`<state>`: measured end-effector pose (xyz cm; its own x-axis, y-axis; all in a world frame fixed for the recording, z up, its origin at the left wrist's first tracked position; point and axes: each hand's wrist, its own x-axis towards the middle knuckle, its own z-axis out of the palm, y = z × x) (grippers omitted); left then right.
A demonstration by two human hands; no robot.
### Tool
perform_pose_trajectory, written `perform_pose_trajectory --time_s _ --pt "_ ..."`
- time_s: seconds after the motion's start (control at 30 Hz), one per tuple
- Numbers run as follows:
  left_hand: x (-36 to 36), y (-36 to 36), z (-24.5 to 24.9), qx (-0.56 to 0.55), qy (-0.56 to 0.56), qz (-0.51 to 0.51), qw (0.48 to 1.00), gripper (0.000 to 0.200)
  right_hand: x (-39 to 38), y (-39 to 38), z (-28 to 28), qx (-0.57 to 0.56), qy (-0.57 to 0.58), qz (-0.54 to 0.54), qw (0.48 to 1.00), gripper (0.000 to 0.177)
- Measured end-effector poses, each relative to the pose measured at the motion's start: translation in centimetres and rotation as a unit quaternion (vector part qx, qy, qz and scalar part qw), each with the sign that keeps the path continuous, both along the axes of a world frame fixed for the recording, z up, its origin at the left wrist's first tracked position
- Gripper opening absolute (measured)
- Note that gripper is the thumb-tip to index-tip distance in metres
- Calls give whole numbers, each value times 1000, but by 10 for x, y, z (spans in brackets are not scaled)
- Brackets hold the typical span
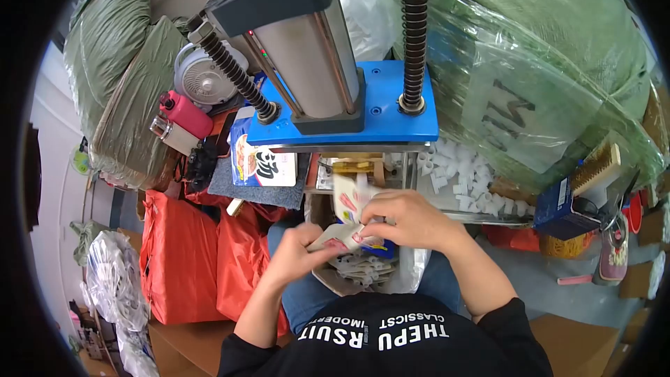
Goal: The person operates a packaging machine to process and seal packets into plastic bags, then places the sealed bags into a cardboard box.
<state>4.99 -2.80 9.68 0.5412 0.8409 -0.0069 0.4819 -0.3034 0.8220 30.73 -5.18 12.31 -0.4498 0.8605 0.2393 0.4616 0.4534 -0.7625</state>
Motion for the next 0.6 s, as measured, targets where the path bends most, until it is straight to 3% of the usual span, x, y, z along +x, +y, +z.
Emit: perform_pose_trajectory --time_s 0.03,0.07,0.13,0.17,0.27,0.33,0.4,0.43,0.5,0.6 --pt "1 -8 -4 -165 -69 8 984 13 -3 -1 -2 5 -1 2 1000 16" --pt "1 -13 -9 -326 -136 17 935 14 -9 -8 -8 -60 64 -41 995 19" --pt "4 -15 -30 -343 -155 22 926 16 -16 -16 -20 -192 190 -128 954 25" --pt "6 -16 -41 -366 -170 21 915 18 -16 -15 -20 -193 190 -126 954 25" --pt "17 1 -53 -408 -213 51 886 22 -7 -17 -19 -113 106 -295 943 34" --pt "29 28 -49 -436 -272 111 851 25 16 -17 -9 -134 98 -292 942 37" --pt "37 51 -57 -427 -293 117 847 26 33 -16 -9 -152 90 -289 941 40" --pt "41 61 -62 -423 -309 122 843 27 39 -14 -19 -71 -2 -320 945 40" --pt "46 65 -66 -422 -323 122 838 28 45 -12 -41 89 -184 -372 906 39" --pt "45 66 -62 -399 -298 142 855 26 50 -6 -68 69 -194 -383 901 37"
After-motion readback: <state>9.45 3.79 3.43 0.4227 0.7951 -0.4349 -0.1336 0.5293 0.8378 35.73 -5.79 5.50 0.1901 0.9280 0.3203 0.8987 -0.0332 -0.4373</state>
